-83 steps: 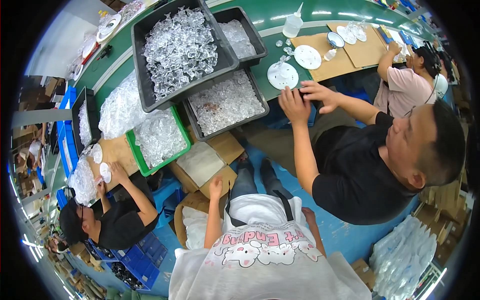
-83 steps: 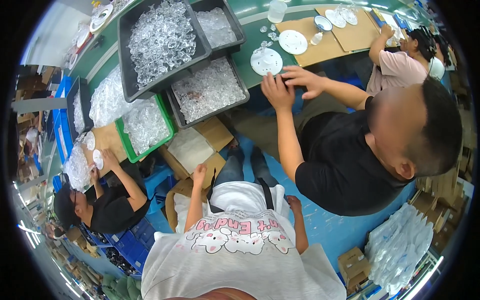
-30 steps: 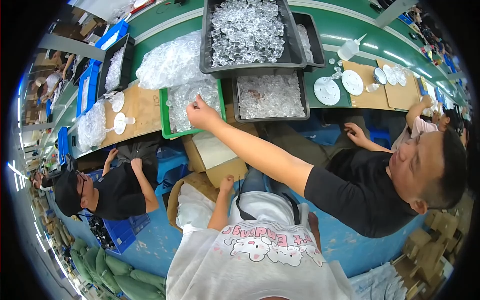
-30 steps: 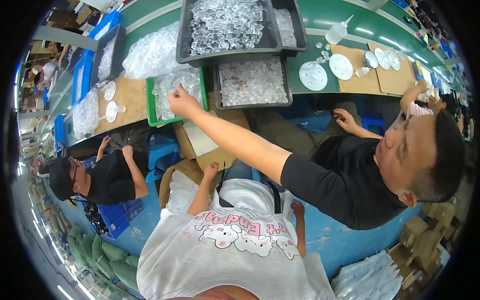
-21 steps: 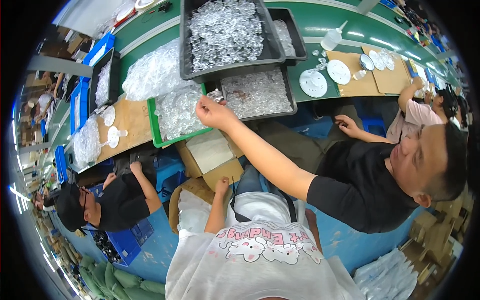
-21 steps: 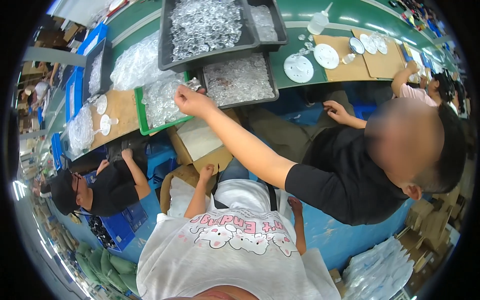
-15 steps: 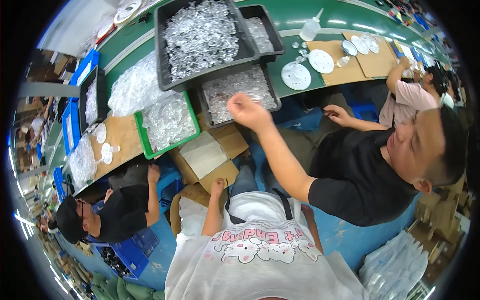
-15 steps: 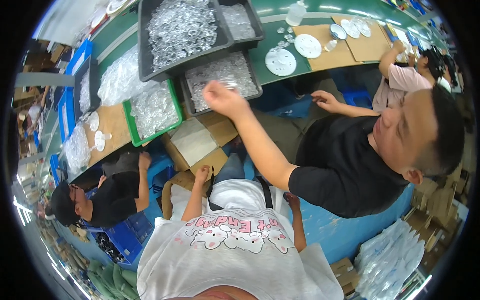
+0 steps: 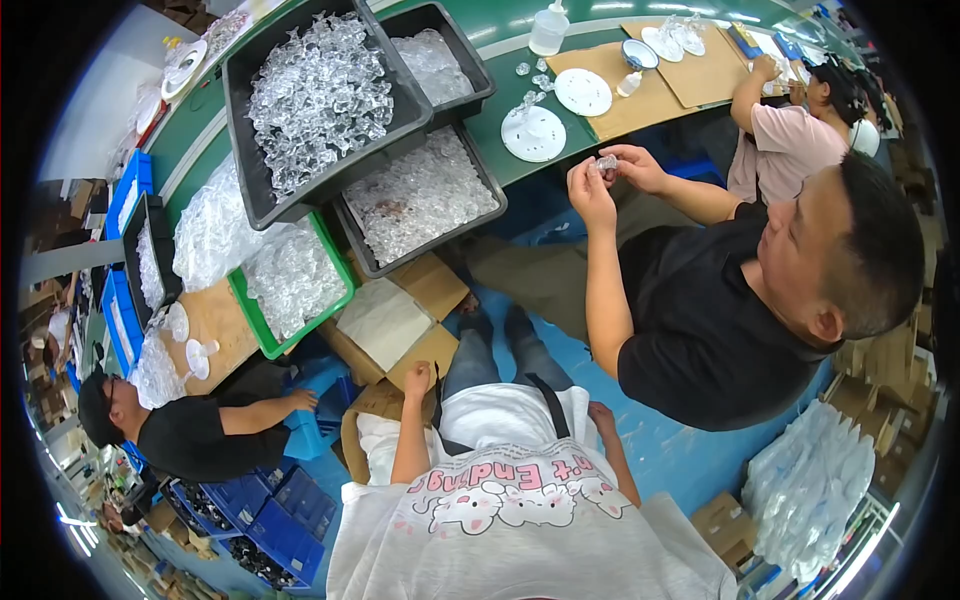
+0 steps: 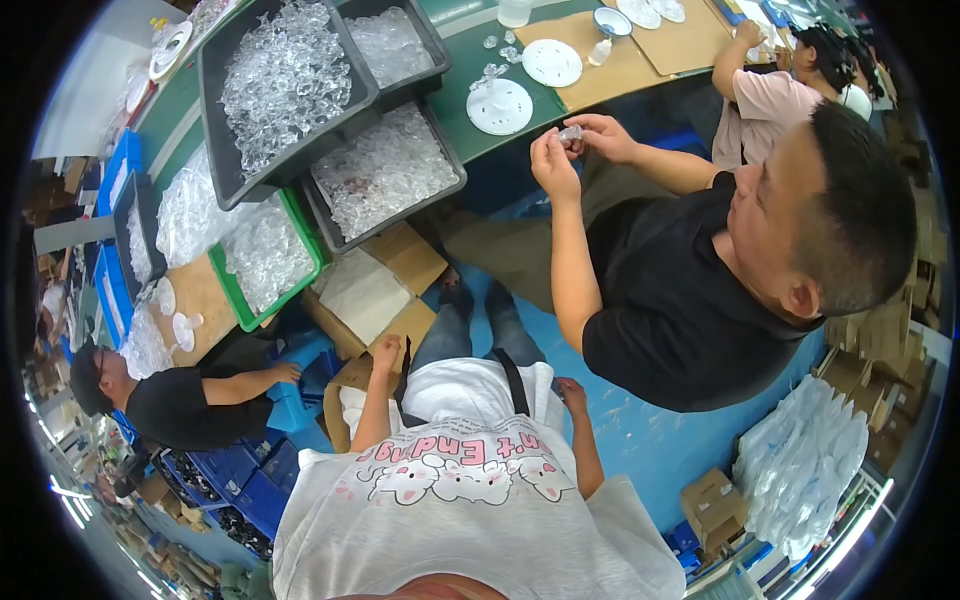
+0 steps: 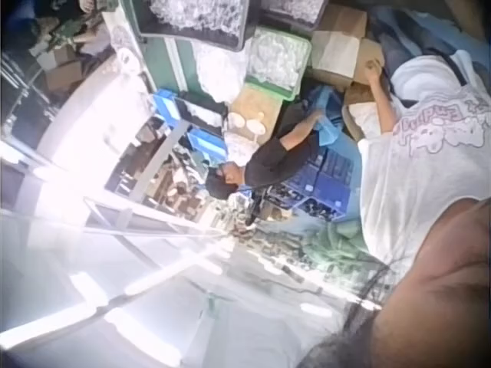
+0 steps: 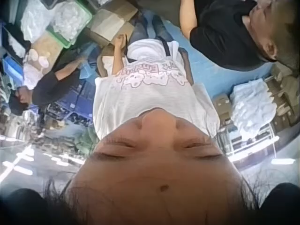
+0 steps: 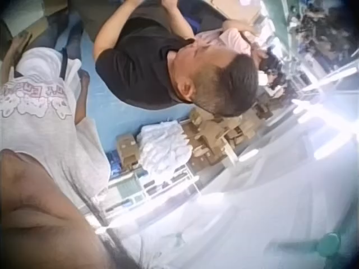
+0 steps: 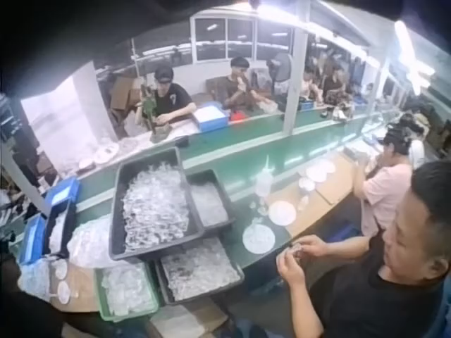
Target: Sorting small lighting components into trays and moving material crates across a factory floor.
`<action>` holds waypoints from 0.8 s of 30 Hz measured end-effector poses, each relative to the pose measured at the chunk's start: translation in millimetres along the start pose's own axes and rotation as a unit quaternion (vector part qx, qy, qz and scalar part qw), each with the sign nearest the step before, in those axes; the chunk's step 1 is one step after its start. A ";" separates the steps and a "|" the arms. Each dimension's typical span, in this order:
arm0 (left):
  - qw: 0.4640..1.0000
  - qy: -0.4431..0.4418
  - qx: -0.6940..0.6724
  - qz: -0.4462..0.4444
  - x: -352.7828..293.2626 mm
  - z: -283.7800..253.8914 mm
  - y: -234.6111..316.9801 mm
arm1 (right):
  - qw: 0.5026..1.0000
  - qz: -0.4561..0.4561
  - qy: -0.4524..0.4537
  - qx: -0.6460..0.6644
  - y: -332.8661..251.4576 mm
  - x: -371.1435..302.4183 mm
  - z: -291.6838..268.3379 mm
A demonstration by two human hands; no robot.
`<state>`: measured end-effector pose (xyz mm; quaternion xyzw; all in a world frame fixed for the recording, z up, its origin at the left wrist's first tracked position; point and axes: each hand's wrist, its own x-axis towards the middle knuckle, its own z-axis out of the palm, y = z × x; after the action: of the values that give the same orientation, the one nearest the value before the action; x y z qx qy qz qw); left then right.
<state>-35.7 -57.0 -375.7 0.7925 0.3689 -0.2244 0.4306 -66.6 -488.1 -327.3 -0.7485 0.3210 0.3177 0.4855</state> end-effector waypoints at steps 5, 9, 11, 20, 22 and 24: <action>1.000 -0.003 0.000 0.026 5.5 2.9 3.0 | 0.998 -0.023 -0.009 0.066 8.8 -2.1 0.2; 0.999 -0.012 -0.010 0.035 10.9 2.6 3.4 | 1.000 -0.027 0.007 0.011 8.8 -3.0 1.0; 0.999 -0.016 -0.009 0.035 13.7 2.4 3.4 | 0.999 -0.014 0.005 0.031 7.2 -3.0 1.9; 0.997 0.010 -0.014 0.079 17.3 0.1 24.7 | 1.000 0.007 0.005 -0.009 -3.1 -0.9 1.5; 0.996 0.006 -0.029 0.079 19.0 -0.1 22.6 | 1.000 0.010 0.002 -0.015 -7.7 -1.1 1.2; 0.997 0.007 -0.007 0.073 20.0 0.1 19.6 | 1.000 0.013 -0.001 -0.021 -11.4 -1.1 1.4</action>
<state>-8.0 -56.3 -379.0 0.8158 0.3147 -0.1837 0.4491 -58.4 -483.0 -321.0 -0.7540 0.3237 0.3318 0.4655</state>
